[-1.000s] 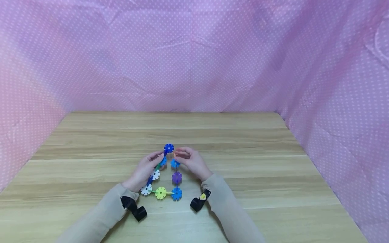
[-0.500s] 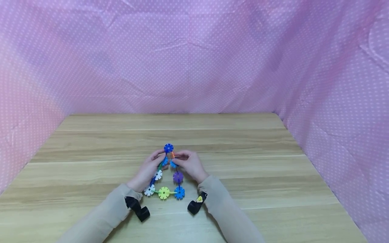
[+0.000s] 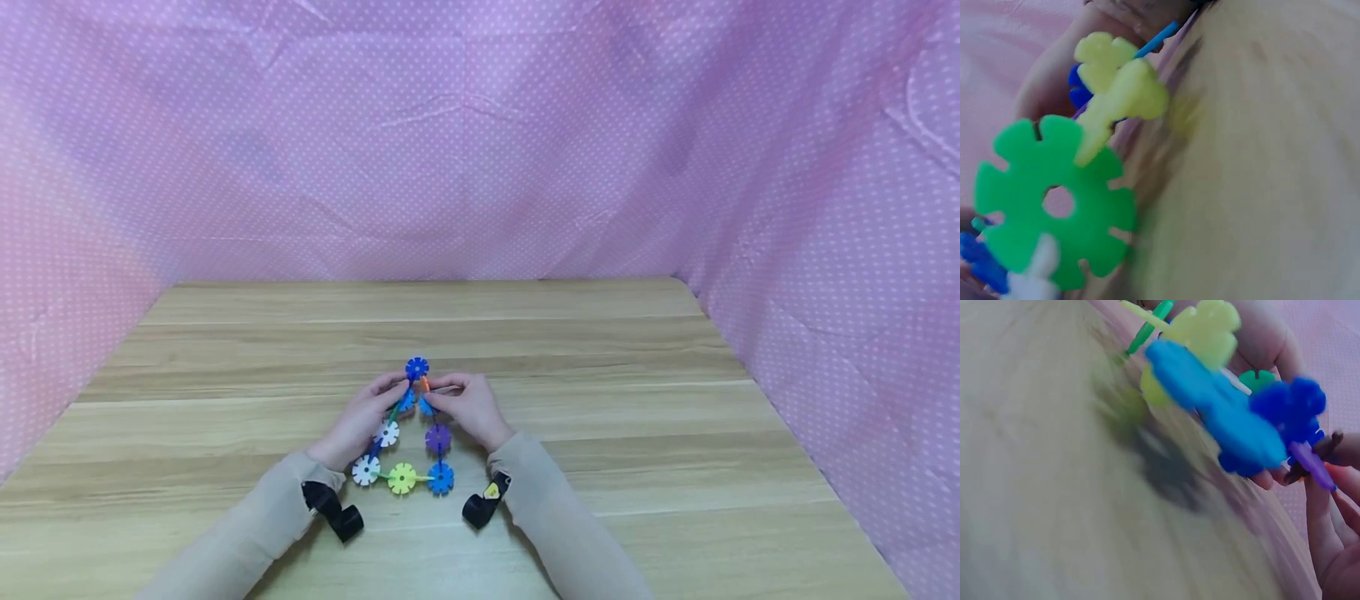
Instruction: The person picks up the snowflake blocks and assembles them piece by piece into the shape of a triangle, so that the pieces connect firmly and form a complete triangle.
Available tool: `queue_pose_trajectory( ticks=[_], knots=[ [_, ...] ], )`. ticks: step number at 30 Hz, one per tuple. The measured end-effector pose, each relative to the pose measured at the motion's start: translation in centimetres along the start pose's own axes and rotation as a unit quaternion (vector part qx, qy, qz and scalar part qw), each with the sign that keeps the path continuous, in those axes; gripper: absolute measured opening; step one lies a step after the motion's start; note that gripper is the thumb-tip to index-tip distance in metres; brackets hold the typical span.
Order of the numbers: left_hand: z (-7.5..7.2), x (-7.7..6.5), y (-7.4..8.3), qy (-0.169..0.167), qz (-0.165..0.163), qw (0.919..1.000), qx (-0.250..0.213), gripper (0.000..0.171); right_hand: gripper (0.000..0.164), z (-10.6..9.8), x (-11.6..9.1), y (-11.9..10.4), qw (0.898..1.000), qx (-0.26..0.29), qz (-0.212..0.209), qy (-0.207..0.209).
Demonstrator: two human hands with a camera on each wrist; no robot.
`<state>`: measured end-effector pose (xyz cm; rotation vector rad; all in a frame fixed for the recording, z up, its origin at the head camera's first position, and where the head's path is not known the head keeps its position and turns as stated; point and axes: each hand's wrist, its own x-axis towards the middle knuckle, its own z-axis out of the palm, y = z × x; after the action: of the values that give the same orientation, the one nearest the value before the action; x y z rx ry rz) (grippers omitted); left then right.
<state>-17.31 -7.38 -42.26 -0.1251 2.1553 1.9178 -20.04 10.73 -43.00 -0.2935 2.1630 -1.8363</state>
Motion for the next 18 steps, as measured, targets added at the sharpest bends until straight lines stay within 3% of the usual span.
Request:
queue_pose_trajectory(
  ticks=[4,9,12,18],
  knots=[
    [-1.8,0.0,0.3,-0.059,-0.005,0.9983,-0.003,0.042,0.025,0.0,0.1,0.0,1.000,-0.009,-0.018,-0.003],
    [-3.5,0.2,0.8,-0.093,0.013,0.9955,0.001,0.041,0.022,0.1,0.3,0.2,0.998,-0.043,-0.040,0.006],
    [-3.2,0.7,1.1,-0.082,0.020,0.9964,0.014,0.039,0.021,0.1,0.3,0.2,0.997,-0.054,-0.047,0.002],
    [-2.2,1.4,1.5,-0.012,0.029,0.9979,0.056,0.032,0.017,0.2,0.4,0.2,0.997,-0.052,-0.062,-0.014]
  ],
)
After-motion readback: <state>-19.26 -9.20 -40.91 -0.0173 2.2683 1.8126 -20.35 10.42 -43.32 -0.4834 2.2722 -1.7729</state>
